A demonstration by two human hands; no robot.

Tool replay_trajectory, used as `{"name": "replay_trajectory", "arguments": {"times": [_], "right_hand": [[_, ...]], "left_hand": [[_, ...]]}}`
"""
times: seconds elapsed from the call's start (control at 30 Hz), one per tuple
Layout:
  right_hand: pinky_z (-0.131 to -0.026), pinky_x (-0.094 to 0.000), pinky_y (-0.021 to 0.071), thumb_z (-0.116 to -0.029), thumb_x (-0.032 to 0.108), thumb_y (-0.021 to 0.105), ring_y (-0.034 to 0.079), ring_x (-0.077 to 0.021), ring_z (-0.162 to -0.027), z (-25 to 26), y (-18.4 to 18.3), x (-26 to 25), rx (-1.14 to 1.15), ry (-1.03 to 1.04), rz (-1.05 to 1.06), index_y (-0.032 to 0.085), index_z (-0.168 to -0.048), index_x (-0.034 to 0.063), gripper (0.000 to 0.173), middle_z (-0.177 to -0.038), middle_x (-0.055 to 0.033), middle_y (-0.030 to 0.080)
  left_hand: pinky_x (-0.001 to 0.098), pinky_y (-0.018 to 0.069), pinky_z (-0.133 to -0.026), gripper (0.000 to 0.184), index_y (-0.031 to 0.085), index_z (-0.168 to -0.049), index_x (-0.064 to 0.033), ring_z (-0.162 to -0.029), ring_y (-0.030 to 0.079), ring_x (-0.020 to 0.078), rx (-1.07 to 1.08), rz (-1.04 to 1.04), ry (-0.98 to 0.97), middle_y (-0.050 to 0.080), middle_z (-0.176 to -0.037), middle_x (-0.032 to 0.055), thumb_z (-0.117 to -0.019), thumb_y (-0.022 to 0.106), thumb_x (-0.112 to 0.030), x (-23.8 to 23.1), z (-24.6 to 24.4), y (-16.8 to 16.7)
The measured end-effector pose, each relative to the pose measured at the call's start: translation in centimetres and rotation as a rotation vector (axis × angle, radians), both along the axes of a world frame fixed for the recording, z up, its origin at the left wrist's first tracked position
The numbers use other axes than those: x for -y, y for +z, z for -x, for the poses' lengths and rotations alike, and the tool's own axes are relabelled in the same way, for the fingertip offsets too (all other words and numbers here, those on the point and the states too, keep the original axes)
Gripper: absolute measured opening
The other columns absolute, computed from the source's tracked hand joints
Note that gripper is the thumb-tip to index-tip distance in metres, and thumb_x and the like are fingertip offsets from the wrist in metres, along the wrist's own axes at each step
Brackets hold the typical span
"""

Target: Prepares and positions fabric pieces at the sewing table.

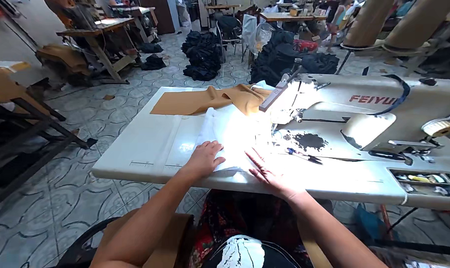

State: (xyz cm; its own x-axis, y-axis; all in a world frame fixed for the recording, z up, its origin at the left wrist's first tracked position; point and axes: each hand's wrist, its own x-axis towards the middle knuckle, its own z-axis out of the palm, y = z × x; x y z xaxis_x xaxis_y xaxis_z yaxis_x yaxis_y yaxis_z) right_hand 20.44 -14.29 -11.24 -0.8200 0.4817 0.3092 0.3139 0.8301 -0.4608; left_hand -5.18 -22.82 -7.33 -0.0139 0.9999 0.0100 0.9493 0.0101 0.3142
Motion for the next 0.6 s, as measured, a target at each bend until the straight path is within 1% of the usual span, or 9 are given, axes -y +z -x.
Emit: {"name": "replay_trajectory", "arguments": {"times": [0.1, 0.17, 0.23, 0.3, 0.37, 0.4, 0.47, 0.53, 0.6], "right_hand": [[-0.122, -0.0525, 0.0288, -0.1084, 0.038, 0.041, 0.040, -0.0326, -0.149, 1.7, -0.6, 0.7, 0.012, 0.112, 0.078, 0.057, -0.146, 0.0077, 0.051, -0.156, -0.0166, 0.049], [-0.122, -0.0540, 0.0265, -0.1081, 0.038, 0.042, 0.036, -0.0344, -0.151, 1.7, -0.3, 1.2, 0.075, 0.092, 0.108, 0.055, -0.148, 0.0088, 0.051, -0.158, -0.0166, 0.046], [-0.118, -0.0505, 0.0358, -0.1095, 0.037, 0.040, 0.046, -0.0315, -0.145, 0.5, 0.5, 1.4, 0.132, -0.016, 0.145, 0.048, -0.154, 0.0117, 0.052, -0.159, -0.0157, 0.045], [-0.106, -0.0584, 0.0454, -0.1088, 0.030, 0.046, 0.061, -0.0386, -0.126, -2.0, 0.8, 1.3, 0.175, -0.215, 0.085, 0.058, -0.145, 0.0052, 0.045, -0.138, -0.0222, 0.062], [-0.102, -0.0751, 0.0379, -0.0987, 0.020, 0.062, 0.059, -0.0545, -0.121, -5.1, 0.3, -0.3, 0.172, -0.353, -0.123, 0.067, -0.129, -0.0044, 0.039, -0.127, -0.0335, 0.064], [-0.108, -0.0756, 0.0294, -0.0969, 0.019, 0.063, 0.051, -0.0556, -0.130, -6.4, 0.2, -1.7, 0.197, -0.418, -0.152, 0.064, -0.132, -0.0055, 0.042, -0.135, -0.0343, 0.059], [-0.116, -0.0732, 0.0186, -0.1018, 0.017, 0.058, 0.032, -0.0487, -0.149, -8.6, -0.1, -4.3, 0.310, -0.523, -0.095, 0.049, -0.150, 0.0029, 0.051, -0.159, -0.0251, 0.041], [-0.111, -0.0816, 0.0185, -0.1038, 0.018, 0.055, 0.027, -0.0514, -0.150, -10.0, 0.1, -6.0, 0.328, -0.584, -0.059, 0.043, -0.156, 0.0097, 0.054, -0.161, -0.0231, 0.036], [-0.104, -0.0884, 0.0173, -0.1071, 0.024, 0.049, 0.022, -0.0604, -0.147, -10.1, 1.1, -6.6, 0.360, -0.652, -0.024, 0.037, -0.158, 0.0070, 0.054, -0.160, -0.0315, 0.031]], "left_hand": [[0.0595, 0.0358, -0.113, 0.048, 0.060, -0.138, -0.0050, -0.141, 0.046, 0.0383, -0.008, 0.015, 0.018, 0.055, -0.146, 0.0183, -0.1030, 0.060, -0.038, -1.0, 0.6, -0.1], [0.0611, 0.0266, -0.118, 0.058, 0.052, -0.148, -0.0087, -0.149, 0.035, 0.0383, -0.008, 0.056, 0.022, 0.042, -0.159, 0.0187, -0.1033, 0.056, -0.045, -0.7, 1.1, -0.1], [0.0611, 0.0239, -0.121, 0.059, 0.053, -0.148, -0.0057, -0.150, 0.034, 0.0391, 0.060, -0.103, 0.031, 0.040, -0.161, 0.0205, -0.1027, 0.057, -0.043, 0.8, 1.9, -0.4], [0.0564, 0.0432, -0.111, 0.042, 0.067, -0.129, 0.0013, -0.132, 0.057, 0.0372, 0.133, -0.431, 0.087, 0.062, -0.138, 0.0221, -0.1016, 0.061, -0.029, 3.6, 2.6, -0.4], [0.0482, 0.0584, -0.088, 0.024, 0.074, -0.107, 0.0032, -0.097, 0.072, 0.0284, 0.156, -0.592, 0.221, 0.073, -0.103, 0.0178, -0.1003, 0.061, -0.016, 7.9, 3.2, 0.6], [0.0442, 0.0586, -0.075, 0.022, 0.074, -0.098, 0.0028, -0.081, 0.070, 0.0236, 0.173, -0.571, 0.313, 0.072, -0.089, 0.0149, -0.0990, 0.060, -0.014, 10.3, 3.6, 0.9], [0.0428, 0.0508, -0.066, 0.023, 0.072, -0.092, 0.0012, -0.068, 0.060, 0.0207, 0.267, -0.276, 0.499, 0.065, -0.076, 0.0116, -0.1025, 0.060, -0.015, 14.7, 4.6, 0.8], [0.0536, 0.0536, -0.081, 0.029, 0.073, -0.097, 0.0032, -0.081, 0.067, 0.0301, 0.321, 0.167, 0.583, 0.070, -0.087, 0.0183, -0.1060, 0.056, -0.018, 17.6, 6.0, -1.1], [0.0588, 0.0501, -0.094, 0.033, 0.072, -0.109, 0.0050, -0.099, 0.068, 0.0375, 0.366, 0.519, 0.654, 0.071, -0.104, 0.0247, -0.1066, 0.056, -0.023, 18.5, 6.5, -5.0]]}}
